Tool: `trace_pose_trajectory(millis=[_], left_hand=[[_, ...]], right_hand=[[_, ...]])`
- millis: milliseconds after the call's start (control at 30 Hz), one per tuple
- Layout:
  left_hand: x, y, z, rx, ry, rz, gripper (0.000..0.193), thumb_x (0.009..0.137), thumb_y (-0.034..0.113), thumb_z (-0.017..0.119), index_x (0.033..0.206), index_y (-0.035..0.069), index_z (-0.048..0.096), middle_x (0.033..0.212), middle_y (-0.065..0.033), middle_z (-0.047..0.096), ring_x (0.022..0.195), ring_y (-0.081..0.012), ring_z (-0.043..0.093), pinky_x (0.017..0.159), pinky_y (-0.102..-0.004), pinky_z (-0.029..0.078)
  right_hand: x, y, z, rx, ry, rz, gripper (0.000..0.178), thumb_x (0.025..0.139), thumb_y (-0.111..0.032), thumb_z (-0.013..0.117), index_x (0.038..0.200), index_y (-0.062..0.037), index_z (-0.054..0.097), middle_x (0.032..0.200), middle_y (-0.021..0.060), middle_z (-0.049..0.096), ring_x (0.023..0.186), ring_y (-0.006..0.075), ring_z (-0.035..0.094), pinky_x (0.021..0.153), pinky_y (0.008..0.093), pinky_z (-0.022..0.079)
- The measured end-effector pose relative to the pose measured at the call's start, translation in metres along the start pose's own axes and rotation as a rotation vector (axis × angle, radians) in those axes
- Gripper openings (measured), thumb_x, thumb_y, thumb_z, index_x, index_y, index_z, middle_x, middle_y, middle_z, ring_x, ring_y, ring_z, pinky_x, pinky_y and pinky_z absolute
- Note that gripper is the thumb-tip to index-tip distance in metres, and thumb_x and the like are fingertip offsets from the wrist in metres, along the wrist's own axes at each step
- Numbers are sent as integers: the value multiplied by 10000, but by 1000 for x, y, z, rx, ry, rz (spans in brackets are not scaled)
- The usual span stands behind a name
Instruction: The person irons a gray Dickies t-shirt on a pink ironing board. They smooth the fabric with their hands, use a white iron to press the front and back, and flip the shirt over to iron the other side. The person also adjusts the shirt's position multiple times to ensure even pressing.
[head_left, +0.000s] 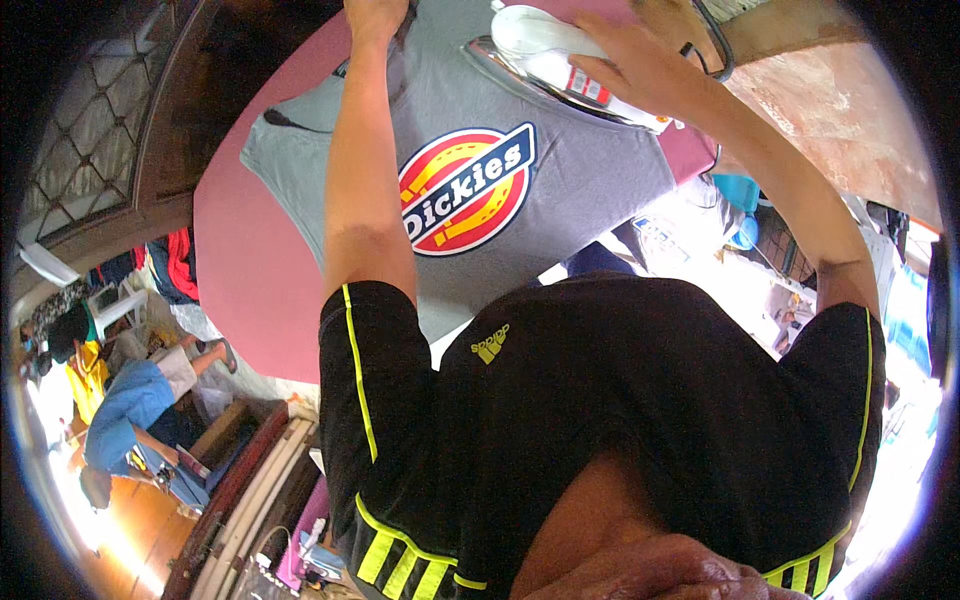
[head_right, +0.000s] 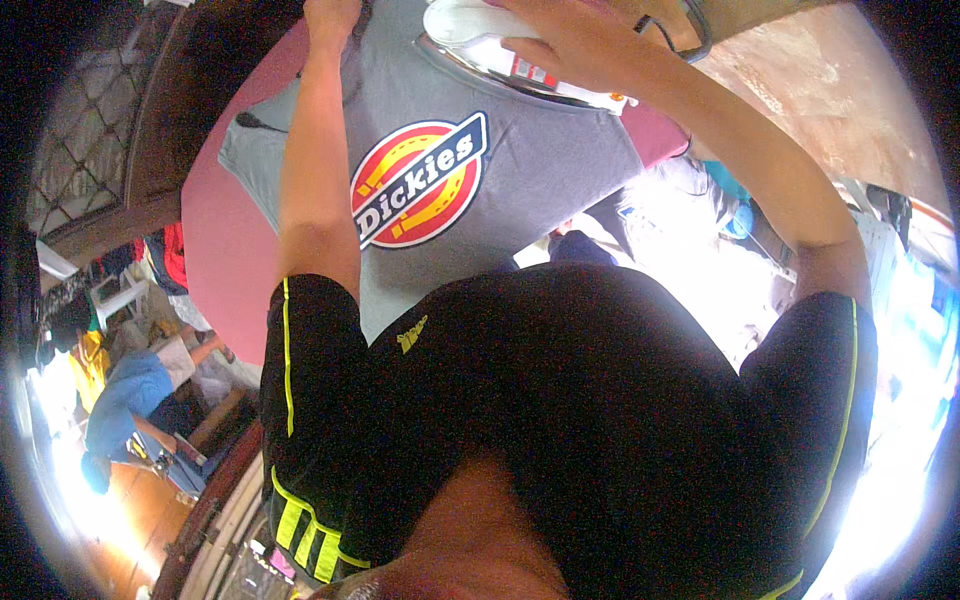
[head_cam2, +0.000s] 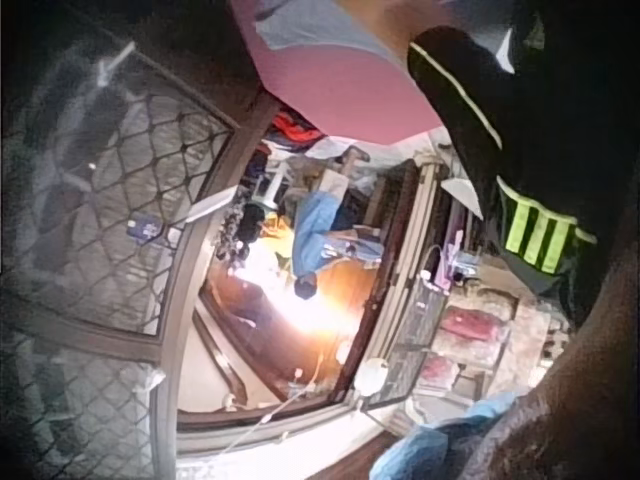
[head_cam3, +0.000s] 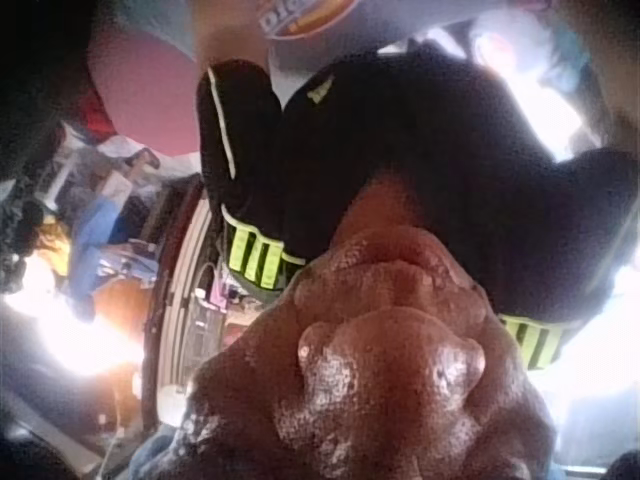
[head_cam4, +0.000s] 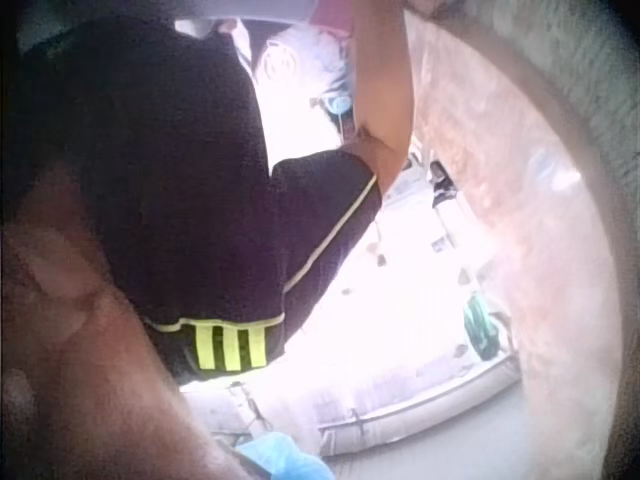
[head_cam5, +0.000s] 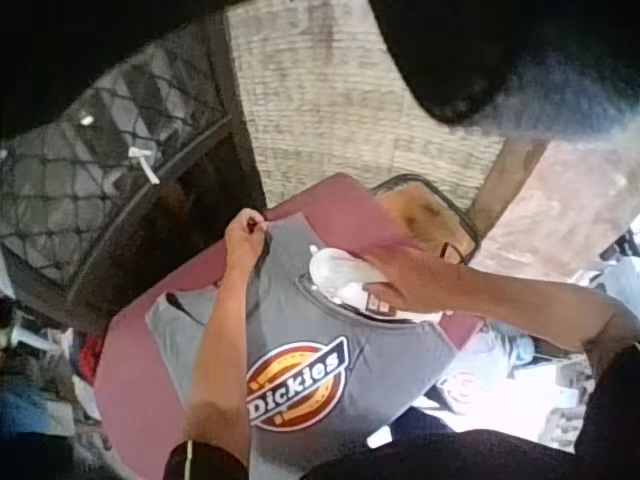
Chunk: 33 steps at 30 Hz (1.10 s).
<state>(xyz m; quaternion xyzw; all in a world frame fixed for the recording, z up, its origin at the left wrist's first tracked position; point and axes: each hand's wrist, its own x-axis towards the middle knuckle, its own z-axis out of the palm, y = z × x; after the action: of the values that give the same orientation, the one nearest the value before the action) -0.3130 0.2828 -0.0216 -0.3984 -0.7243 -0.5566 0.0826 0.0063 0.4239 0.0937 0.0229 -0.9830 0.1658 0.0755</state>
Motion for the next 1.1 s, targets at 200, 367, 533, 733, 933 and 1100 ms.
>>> trace_pose_trajectory(millis=[200, 367, 533, 733, 933, 1100], left_hand=[[6, 7, -5, 109, -79, 76, 91, 825, -47, 626, 836, 40, 602, 716, -30, 590, 676, -112, 554, 648, -270, 478], [10, -38, -4, -266, -51, -80, 143, 837, -104, 582, 857, 33, 621, 764, 1, 615, 701, -98, 569, 654, -244, 479], [7, -45, -11, -291, -80, -122, 166, 829, -109, 582, 894, 34, 637, 804, -21, 643, 766, -109, 616, 689, -249, 497], [3, 40, -43, 226, -18, 138, 224, 892, 68, 618, 1103, -1, 650, 1076, -187, 678, 1010, -282, 661, 871, -358, 522], [-136, 21, -176, 1097, 121, -199, 541, 972, 463, 478, 1354, 81, 485, 1343, -195, 554, 1290, -395, 472, 1027, -546, 375], [-141, 12, -197, 888, 99, -167, 623, 981, 514, 441, 1448, 106, 378, 1396, -117, 535, 1356, -337, 414, 1061, -606, 282]], right_hand=[[5, 6, 7, -36, 61, -22, 426, 949, -309, 620, 1239, -9, 535, 1013, 249, 653, 852, 386, 657, 749, 449, 518], [23, -13, -6, 56, 107, 57, 333, 930, -253, 586, 1097, 23, 507, 826, 295, 632, 786, 467, 641, 676, 538, 498], [69, -8, 12, 167, 144, 116, 337, 941, -262, 563, 1098, 31, 502, 814, 312, 636, 769, 479, 643, 695, 558, 499], [135, 24, 26, 163, 212, 39, 392, 948, -294, 540, 1123, 57, 535, 834, 325, 647, 796, 499, 644, 724, 561, 508], [108, -1, 2, 197, -16, -16, 379, 943, -309, 549, 1138, 15, 560, 968, 306, 655, 900, 484, 636, 773, 532, 496], [75, 16, -13, 34, -72, -181, 349, 932, -335, 580, 1106, -32, 565, 935, 275, 661, 864, 476, 633, 750, 541, 488]])
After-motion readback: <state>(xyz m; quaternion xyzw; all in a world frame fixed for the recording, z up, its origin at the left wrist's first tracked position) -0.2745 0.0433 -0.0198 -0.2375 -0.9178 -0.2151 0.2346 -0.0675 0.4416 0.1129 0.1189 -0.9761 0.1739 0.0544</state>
